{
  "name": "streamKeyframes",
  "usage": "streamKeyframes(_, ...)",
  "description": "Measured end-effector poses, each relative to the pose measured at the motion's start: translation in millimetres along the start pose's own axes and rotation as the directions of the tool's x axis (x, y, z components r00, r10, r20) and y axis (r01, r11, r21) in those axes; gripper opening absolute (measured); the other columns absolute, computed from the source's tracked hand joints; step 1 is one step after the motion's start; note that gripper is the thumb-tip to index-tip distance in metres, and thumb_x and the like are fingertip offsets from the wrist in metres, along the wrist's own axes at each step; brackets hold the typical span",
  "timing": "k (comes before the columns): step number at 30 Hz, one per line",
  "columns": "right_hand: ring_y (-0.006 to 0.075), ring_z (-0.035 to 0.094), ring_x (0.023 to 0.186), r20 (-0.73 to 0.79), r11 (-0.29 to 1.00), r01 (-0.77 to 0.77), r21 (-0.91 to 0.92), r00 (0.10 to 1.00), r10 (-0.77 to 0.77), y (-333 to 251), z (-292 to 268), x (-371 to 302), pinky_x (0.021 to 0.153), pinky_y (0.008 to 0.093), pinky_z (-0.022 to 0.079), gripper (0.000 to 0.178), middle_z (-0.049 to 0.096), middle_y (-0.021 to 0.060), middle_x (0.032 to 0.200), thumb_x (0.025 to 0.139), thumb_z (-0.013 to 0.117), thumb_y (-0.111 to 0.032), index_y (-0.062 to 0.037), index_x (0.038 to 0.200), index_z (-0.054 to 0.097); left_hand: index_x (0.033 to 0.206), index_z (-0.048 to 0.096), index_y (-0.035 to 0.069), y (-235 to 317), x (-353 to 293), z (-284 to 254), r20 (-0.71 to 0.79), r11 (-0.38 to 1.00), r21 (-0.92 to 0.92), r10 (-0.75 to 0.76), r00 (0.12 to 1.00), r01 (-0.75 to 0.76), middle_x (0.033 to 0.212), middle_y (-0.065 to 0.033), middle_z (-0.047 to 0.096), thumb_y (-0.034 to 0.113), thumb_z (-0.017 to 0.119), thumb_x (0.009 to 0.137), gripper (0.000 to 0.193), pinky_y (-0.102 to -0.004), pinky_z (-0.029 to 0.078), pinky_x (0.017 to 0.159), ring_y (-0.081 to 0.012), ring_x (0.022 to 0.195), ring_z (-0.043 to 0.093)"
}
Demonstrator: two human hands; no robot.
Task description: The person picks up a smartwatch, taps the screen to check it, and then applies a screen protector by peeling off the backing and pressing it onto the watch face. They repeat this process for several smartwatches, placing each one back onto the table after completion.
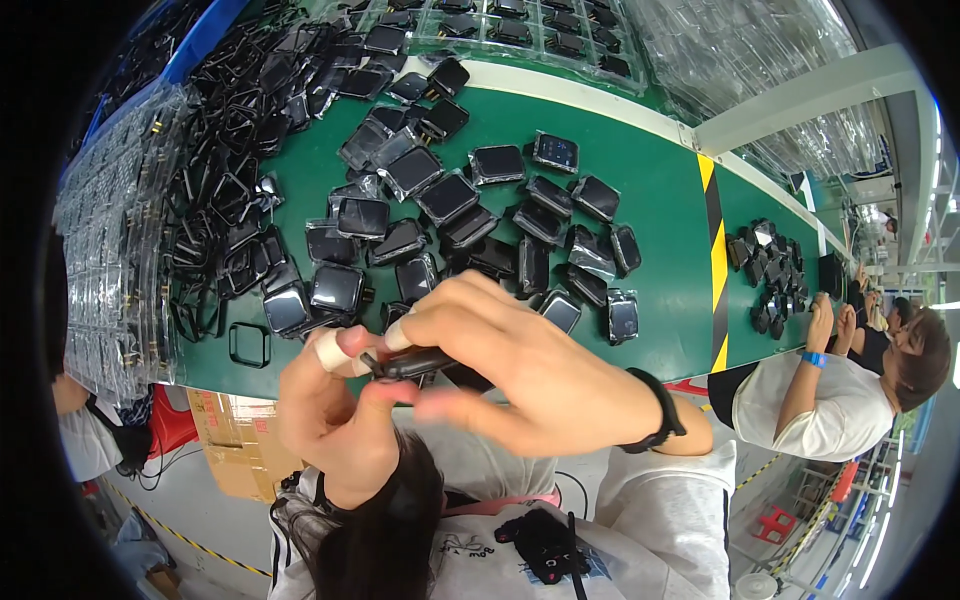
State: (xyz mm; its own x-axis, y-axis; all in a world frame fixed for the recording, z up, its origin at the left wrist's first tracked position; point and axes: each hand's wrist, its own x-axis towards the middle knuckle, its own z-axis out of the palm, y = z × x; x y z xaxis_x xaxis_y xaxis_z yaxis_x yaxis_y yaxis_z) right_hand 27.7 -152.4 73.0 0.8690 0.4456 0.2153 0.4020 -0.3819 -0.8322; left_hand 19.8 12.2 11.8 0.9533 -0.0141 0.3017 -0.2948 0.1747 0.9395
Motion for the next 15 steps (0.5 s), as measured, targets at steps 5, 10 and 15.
streamKeyframes(5,0.0297,0.057,0.078,0.043,0.993,-0.069,-0.094,0.996,0.073,1,-8,9,0.068,0.0349,0.047,0.026,0.058,0.0151,0.088,0.074,0.072,-0.009,0.0023,0.092,0.057,0.099,0.06,-0.004,-4,10,-1,0.143,0.928,0.3,0.184,0.973,-0.219,0.086,-0.0104,0.062,-0.005,0.075,0.063,0.038,-0.0269,0.045,0.058,-0.0237,0.07,0.057)
streamKeyframes(10,0.0309,0.058,0.076,-0.106,0.845,-0.1,-0.524,0.993,0.052,27,-42,55,0.067,0.0357,0.047,0.015,0.059,0.0141,0.083,0.076,0.065,-0.004,0.0015,0.089,0.06,0.105,0.054,-0.004,-11,19,-8,0.083,0.905,0.362,0.209,0.974,-0.225,0.088,-0.0123,0.061,-0.007,0.066,0.071,0.036,-0.0288,0.046,0.061,-0.0258,0.074,0.057)
streamKeyframes(15,0.0301,0.059,0.076,0.026,0.616,-0.087,-0.783,0.985,0.172,96,-104,96,0.068,0.0367,0.047,0.021,0.06,0.0142,0.08,0.079,0.066,-0.013,0.0004,0.094,0.061,0.106,0.052,-0.003,-7,25,-33,0.1,0.932,0.308,0.167,0.981,-0.19,0.094,-0.0139,0.06,-0.005,0.06,0.078,0.03,-0.0287,0.047,0.07,-0.0225,0.082,0.057)
